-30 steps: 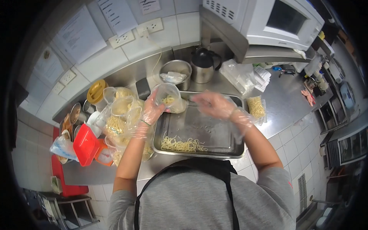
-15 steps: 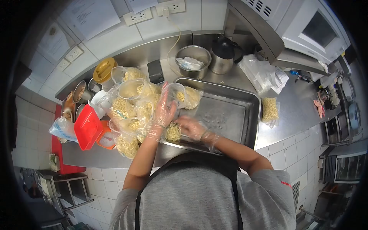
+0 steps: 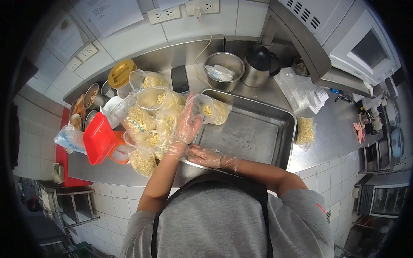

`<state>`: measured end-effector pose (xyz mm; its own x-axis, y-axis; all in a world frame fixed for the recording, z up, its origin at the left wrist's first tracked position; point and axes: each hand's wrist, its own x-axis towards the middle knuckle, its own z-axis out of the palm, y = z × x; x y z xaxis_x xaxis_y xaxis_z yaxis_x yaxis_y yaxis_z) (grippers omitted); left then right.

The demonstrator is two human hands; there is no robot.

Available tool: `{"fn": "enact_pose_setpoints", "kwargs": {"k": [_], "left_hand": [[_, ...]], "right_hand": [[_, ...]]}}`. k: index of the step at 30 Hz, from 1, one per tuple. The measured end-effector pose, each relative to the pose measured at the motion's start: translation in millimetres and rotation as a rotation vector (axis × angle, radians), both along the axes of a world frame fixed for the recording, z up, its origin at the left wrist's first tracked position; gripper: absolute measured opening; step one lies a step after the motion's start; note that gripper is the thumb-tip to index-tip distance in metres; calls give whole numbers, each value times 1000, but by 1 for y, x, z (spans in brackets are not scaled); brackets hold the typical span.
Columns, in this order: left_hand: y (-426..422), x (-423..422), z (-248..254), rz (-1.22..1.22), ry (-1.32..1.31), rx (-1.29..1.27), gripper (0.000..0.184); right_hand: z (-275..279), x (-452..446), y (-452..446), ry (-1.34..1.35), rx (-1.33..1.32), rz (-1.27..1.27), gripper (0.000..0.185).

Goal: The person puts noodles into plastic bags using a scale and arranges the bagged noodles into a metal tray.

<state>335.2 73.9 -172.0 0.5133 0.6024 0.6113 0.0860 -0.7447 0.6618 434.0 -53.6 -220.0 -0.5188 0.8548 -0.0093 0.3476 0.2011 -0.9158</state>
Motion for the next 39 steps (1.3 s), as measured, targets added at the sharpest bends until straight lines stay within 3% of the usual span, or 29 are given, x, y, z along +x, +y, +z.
{"fn": "enact_pose_setpoints", "kwargs": {"k": [4,7,10,14,17,20,21,23,25,28,29,31,33,34,36,37,39], "left_hand": [[0,0,-6,7,11,62,69],[-1,5,-12,-18,-18,151,71],[-11,9,-12,9,44,118,73],[-16,13,-12,49,42,174,75],[-19,13,-15,63,72,143,77],[-12,17,-20,71,83,185,79],[-14,17,-19,67,101,163,80],[-14,16,-20,26,126,69,80],[-12,18,-16,3,93,199,78],[-10,19,-5,-39,142,238,74],[-11,18,5,-50,201,225,74],[-19,18,27,-140,243,-19,73],[-50,19,68,-302,204,-488,73],[-55,20,74,-299,236,-462,73],[-63,21,82,-296,303,-415,73],[-67,21,89,-297,326,-443,73],[-72,22,101,-298,368,-497,73]], "right_hand": [[7,2,-10,163,-114,107,45],[6,13,-29,181,-95,159,43],[20,32,-45,71,-261,124,44],[51,69,-79,-148,-357,-52,36],[36,103,-110,-352,-156,-161,27],[57,123,-147,-695,-158,-377,23],[53,126,-160,-786,-46,-500,25],[57,127,-169,-798,10,-562,28],[57,124,-172,-817,56,-656,32],[57,130,-160,-832,-111,-649,32],[48,136,-153,-820,-294,-707,25],[27,158,-132,-461,-459,-665,22],[-8,180,-101,-196,-275,-574,19],[-26,191,-85,-63,-195,-510,20],[28,171,-50,699,-477,-549,12],[68,154,-38,1145,-683,-440,13],[124,117,-16,1140,-573,-683,20]]}}
